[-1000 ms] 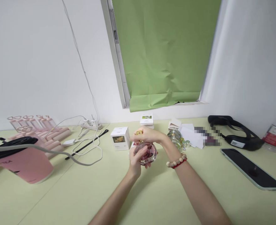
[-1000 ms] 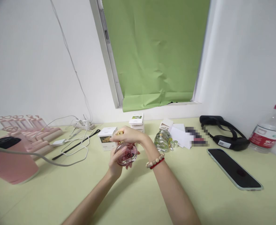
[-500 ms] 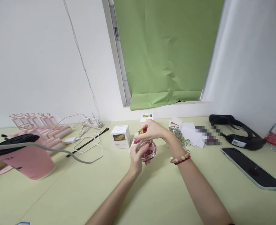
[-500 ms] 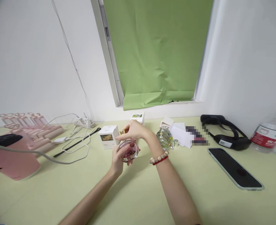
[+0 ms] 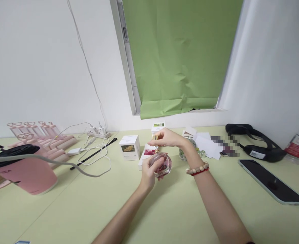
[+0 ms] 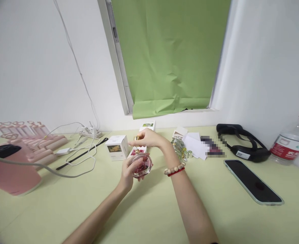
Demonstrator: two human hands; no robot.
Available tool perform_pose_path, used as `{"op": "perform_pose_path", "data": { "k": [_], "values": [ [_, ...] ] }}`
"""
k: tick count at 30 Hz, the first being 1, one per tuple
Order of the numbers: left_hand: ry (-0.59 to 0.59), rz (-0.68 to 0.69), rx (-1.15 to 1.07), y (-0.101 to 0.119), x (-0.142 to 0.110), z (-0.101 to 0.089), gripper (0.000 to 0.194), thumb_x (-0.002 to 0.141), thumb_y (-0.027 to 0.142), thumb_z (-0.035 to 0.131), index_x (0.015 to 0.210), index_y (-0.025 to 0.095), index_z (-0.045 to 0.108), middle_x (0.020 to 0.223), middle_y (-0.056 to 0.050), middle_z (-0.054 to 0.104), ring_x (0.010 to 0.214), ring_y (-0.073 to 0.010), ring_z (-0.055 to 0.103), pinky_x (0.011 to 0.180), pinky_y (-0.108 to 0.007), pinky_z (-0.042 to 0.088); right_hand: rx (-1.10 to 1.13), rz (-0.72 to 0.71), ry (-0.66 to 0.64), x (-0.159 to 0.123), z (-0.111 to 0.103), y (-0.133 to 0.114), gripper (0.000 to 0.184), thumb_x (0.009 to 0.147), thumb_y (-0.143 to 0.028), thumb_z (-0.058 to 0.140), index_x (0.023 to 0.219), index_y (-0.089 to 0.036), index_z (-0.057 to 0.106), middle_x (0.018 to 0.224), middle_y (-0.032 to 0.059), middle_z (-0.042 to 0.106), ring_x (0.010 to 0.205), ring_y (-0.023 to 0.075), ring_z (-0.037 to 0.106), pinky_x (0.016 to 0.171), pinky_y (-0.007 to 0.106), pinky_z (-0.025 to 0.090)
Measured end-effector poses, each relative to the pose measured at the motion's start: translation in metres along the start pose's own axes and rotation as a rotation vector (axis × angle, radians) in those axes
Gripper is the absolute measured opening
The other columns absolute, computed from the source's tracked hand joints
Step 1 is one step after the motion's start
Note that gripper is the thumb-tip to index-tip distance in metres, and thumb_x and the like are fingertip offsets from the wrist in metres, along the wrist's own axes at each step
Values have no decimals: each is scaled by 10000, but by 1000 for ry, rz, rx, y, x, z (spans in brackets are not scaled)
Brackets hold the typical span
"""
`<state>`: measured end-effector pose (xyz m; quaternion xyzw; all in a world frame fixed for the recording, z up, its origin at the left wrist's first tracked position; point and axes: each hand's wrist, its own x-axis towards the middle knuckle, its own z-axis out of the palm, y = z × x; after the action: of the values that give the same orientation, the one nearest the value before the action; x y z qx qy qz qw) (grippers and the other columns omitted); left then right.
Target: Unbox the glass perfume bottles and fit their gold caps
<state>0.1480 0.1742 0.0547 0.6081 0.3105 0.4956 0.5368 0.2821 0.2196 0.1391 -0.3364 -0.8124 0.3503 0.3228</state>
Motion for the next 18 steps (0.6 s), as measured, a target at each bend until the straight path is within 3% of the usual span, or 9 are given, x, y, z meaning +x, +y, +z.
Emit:
{"op": "perform_pose_path", "data": {
  "k": [4,7,11,18],
  "values": [
    [111,-59,150,-10,6,2,335,727,450,539,645,127,567,473,-3,535,329,-98,459,300,-196,340,-122,89,41,-1,-3,11,414,669,-437,602,487,-177,335,496,-75,269,485,57,295,452,201,225],
    [172,-82,252,-23,10,4,330,720,458,541,634,140,551,459,22,492,363,-94,458,339,-194,363,-262,230,48,-4,-7,19,318,656,-381,611,503,-163,438,481,-62,359,477,69,381,447,199,259],
    [111,0,359,-36,10,6,345,765,465,489,643,147,546,508,31,473,441,-77,444,409,-177,348,-304,326,50,-10,-17,21,165,653,-308,628,711,-154,635,621,-7,566,552,95,493,481,195,339],
    [39,101,562,-40,8,8,325,791,450,469,775,152,598,631,14,563,579,-102,491,565,-207,384,-306,270,127,-15,-25,20,238,624,-220,685,855,-163,665,809,26,651,678,120,551,575,198,408]
  ]
}}
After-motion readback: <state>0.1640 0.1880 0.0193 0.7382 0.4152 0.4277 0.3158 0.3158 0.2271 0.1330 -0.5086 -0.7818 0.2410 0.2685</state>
